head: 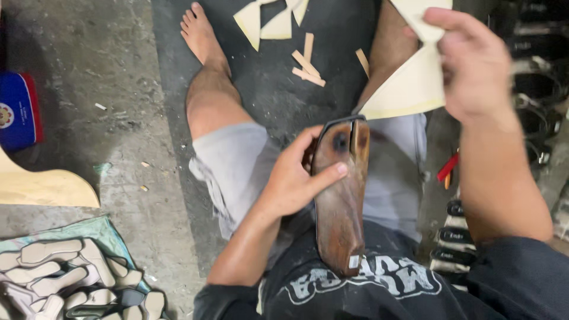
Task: The person assembles sandals by attaching black straps to a wooden shoe last. They insert pre-cut beige insole pieces, hammer the straps into place, and trim excess material. The finished sandals are placed on a nearby rack.
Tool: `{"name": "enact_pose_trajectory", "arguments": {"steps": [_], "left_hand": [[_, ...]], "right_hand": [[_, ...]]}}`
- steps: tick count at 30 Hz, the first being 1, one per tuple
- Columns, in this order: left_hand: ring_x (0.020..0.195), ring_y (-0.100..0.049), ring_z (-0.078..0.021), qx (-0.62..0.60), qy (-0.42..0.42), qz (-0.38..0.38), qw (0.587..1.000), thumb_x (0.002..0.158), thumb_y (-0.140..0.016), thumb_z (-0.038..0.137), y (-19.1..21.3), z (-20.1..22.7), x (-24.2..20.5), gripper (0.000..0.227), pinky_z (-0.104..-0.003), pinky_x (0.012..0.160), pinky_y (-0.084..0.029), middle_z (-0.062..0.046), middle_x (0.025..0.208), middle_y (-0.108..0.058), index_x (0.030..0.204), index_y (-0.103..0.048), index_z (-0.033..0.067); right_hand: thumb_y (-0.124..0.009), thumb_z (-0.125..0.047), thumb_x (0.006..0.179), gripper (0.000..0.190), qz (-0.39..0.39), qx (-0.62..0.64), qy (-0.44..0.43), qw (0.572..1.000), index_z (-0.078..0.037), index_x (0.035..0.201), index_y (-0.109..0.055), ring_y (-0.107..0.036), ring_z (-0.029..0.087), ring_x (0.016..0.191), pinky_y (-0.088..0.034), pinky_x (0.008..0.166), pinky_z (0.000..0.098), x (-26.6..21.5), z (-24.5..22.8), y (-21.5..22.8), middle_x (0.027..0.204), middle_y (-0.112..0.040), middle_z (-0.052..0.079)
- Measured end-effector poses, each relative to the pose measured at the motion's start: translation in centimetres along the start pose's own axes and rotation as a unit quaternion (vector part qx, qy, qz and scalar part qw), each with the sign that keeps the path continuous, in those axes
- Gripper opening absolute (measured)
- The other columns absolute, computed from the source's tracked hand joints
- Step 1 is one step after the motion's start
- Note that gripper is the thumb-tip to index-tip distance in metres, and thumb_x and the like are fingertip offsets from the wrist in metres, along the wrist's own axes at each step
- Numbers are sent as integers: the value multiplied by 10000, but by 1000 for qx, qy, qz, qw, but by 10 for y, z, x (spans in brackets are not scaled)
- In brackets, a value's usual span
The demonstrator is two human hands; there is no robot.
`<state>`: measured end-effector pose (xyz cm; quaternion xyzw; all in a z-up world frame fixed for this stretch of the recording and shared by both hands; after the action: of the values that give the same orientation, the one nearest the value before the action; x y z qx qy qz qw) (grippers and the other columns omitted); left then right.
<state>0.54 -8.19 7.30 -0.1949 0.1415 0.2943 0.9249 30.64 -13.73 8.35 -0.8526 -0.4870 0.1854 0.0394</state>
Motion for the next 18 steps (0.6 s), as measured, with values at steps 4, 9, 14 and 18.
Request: {"name": "enact_pose_trajectory", "arguments": {"steps": [4, 9, 14, 18], "left_hand": [[1153, -626, -125, -2, -55, -54, 997, 912, -810, 174, -10, 11, -15, 598, -301, 1009, -540, -57, 1242, -661, 1416, -524, 27], [1196, -611, -139, 49, -103, -85, 990, 936, -830, 201, -15, 21, -25, 604, -311, 1052, -531, -64, 1277, -640, 1413, -503, 25], [1120, -633, -125, 28, -41, -83, 995, 864, -833, 259, -14, 14, -29, 671, -298, 943, -562, -45, 1220, -659, 1383, -477, 25], [1096, -608, -130, 65, -71, -77, 992, 1040, -710, 353, -7, 11, -21, 516, -297, 969, -533, -71, 1209, -657, 1403, -546, 24]], "right_hand": [[-473, -49, 1003, 421, 63, 80, 17, 995, 106, 1392, -512, -690, 296, 1139, -580, 936, 366, -88, -31, 32, 1315, -636, 299], [-529, -243, 1205, 416, -5, -149, 158, 976, 38, 1494, -426, -610, 239, 1199, -528, 1083, 406, -134, -28, 67, 1376, -550, 252], [-583, -360, 1094, 404, -14, -36, 156, 987, -45, 1339, -525, -637, 185, 1234, -526, 1117, 369, -125, -26, 107, 1332, -605, 93], [-643, -338, 1003, 288, -97, -376, 109, 915, -99, 1161, -628, -611, 196, 1120, -500, 997, 367, -148, -32, 74, 1187, -595, 79]]}}
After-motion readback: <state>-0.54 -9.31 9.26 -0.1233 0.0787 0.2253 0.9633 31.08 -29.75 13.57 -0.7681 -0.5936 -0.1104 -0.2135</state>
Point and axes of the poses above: each hand's wrist, its own x-axis towards the middle knuckle, its own y-axis out of the back of the hand, z = x × y, the point moved 2 cm from there along x, towards the middle knuckle
